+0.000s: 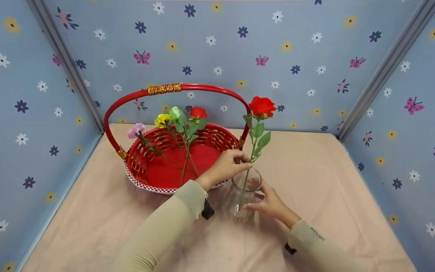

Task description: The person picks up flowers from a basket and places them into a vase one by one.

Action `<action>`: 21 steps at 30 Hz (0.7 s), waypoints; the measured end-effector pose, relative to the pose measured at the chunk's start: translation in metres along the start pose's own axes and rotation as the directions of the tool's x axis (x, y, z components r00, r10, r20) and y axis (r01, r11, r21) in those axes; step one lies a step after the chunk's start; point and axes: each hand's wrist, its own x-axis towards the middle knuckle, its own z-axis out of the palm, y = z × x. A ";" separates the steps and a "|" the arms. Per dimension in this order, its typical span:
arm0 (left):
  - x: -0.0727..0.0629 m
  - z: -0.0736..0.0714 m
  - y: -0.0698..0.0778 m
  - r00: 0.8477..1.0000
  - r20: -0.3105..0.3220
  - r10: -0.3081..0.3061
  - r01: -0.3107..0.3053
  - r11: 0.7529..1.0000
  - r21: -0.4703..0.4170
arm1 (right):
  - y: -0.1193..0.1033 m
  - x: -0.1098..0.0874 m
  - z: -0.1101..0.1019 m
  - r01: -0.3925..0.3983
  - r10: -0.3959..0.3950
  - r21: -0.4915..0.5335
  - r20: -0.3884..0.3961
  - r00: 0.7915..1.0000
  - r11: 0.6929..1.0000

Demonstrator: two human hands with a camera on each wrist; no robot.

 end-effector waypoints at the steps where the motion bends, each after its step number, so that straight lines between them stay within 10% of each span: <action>1: -0.001 0.000 -0.001 1.000 0.008 0.000 0.000 1.000 0.009 | 0.000 0.000 0.000 -0.001 0.001 0.001 -0.001 1.000 1.000; 21: -0.017 -0.021 -0.008 0.997 -0.011 -0.070 0.070 0.997 -0.011 | -0.004 -0.001 0.001 -0.036 0.036 0.006 -0.002 0.999 0.999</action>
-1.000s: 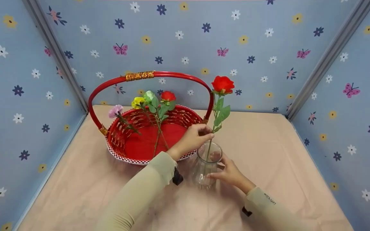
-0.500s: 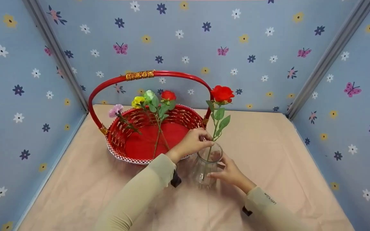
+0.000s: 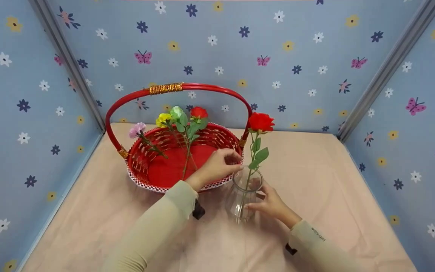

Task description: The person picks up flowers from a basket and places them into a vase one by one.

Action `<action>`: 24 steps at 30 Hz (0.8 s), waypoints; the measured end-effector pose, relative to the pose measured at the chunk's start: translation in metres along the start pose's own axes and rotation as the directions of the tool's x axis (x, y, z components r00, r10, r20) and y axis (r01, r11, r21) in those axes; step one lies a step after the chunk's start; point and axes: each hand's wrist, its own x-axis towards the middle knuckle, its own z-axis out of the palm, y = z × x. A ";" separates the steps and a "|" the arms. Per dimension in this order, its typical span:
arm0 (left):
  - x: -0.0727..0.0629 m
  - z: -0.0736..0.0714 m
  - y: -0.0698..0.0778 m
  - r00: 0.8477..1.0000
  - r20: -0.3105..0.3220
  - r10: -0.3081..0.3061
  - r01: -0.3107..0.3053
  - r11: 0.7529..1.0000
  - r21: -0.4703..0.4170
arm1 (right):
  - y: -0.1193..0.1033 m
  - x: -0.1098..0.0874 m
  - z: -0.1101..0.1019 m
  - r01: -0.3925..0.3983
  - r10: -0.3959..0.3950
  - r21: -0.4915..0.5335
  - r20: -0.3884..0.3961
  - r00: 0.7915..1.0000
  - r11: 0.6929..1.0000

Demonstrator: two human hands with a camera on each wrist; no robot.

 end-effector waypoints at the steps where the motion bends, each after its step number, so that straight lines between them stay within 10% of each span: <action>1: -0.001 -0.002 -0.001 1.000 -0.002 0.000 0.000 1.000 -0.001 | 0.000 0.000 0.000 0.002 -0.002 0.002 0.002 1.000 1.000; 24: -0.011 -0.052 -0.004 0.998 -0.071 0.000 0.004 0.998 0.057 | 0.003 0.001 0.000 0.010 -0.010 -0.004 0.004 1.000 1.000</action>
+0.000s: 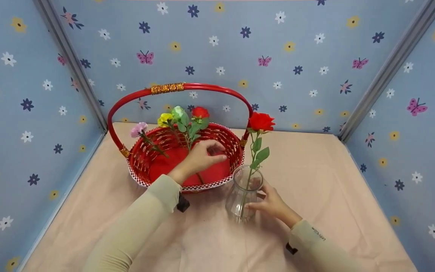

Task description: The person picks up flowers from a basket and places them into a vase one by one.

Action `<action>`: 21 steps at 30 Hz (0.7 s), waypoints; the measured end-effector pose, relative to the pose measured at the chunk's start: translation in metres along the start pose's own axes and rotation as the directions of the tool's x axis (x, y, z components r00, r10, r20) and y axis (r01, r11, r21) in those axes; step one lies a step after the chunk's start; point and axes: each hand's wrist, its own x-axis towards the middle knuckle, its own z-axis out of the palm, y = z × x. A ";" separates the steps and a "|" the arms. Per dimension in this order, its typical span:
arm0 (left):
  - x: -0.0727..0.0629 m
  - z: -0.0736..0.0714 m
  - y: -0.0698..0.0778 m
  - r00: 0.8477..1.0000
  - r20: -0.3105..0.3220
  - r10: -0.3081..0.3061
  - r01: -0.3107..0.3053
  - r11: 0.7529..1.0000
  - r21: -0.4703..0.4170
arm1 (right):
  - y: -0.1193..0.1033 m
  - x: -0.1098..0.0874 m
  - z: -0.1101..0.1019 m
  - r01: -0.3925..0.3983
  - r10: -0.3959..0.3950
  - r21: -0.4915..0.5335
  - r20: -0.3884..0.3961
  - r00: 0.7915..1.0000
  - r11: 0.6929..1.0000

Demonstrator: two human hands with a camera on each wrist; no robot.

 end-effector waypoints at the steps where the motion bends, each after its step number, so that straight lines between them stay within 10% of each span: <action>1: 0.000 -0.003 0.000 1.000 -0.005 -0.005 0.005 1.000 0.006 | 0.000 0.000 0.000 0.001 -0.001 0.000 0.000 1.000 1.000; 21: -0.008 -0.041 -0.016 0.993 -0.050 -0.108 0.107 0.994 -0.014 | 0.001 0.001 0.000 0.012 -0.012 0.027 0.003 1.000 1.000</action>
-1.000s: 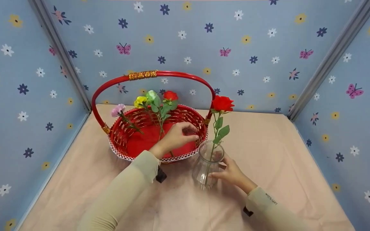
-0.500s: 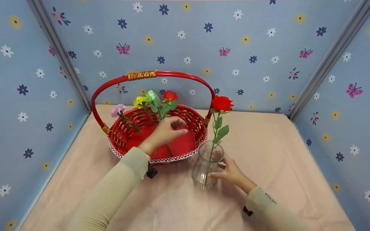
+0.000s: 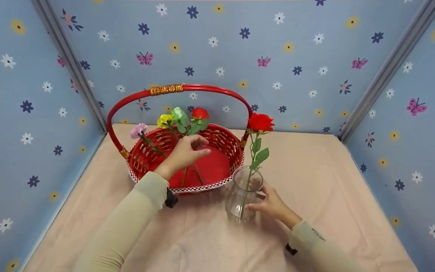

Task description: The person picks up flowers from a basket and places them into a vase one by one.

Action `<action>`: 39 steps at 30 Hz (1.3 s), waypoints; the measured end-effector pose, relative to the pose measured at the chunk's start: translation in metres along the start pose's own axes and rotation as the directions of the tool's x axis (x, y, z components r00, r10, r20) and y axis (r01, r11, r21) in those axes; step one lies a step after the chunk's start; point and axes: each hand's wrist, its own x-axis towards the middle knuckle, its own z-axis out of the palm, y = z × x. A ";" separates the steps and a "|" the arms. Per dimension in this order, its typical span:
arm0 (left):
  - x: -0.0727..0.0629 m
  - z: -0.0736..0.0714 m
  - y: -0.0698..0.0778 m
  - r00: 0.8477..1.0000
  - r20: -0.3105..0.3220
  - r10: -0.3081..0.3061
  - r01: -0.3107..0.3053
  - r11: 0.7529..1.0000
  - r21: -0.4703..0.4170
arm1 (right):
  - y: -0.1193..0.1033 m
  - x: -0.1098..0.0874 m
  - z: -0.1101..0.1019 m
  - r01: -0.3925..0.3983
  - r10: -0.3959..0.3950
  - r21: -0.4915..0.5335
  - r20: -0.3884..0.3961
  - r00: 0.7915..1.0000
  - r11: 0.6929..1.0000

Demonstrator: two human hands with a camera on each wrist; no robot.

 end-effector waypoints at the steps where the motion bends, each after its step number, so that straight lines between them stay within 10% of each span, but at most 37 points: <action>1: 0.000 -0.001 -0.002 1.000 -0.003 -0.003 0.003 1.000 0.001 | 0.000 0.000 0.000 0.000 0.000 0.000 0.000 1.000 1.000; 39: -0.005 -0.006 -0.088 0.981 -0.096 -0.171 0.181 0.978 0.107 | -0.002 -0.003 0.001 -0.021 0.021 -0.002 -0.013 1.000 1.000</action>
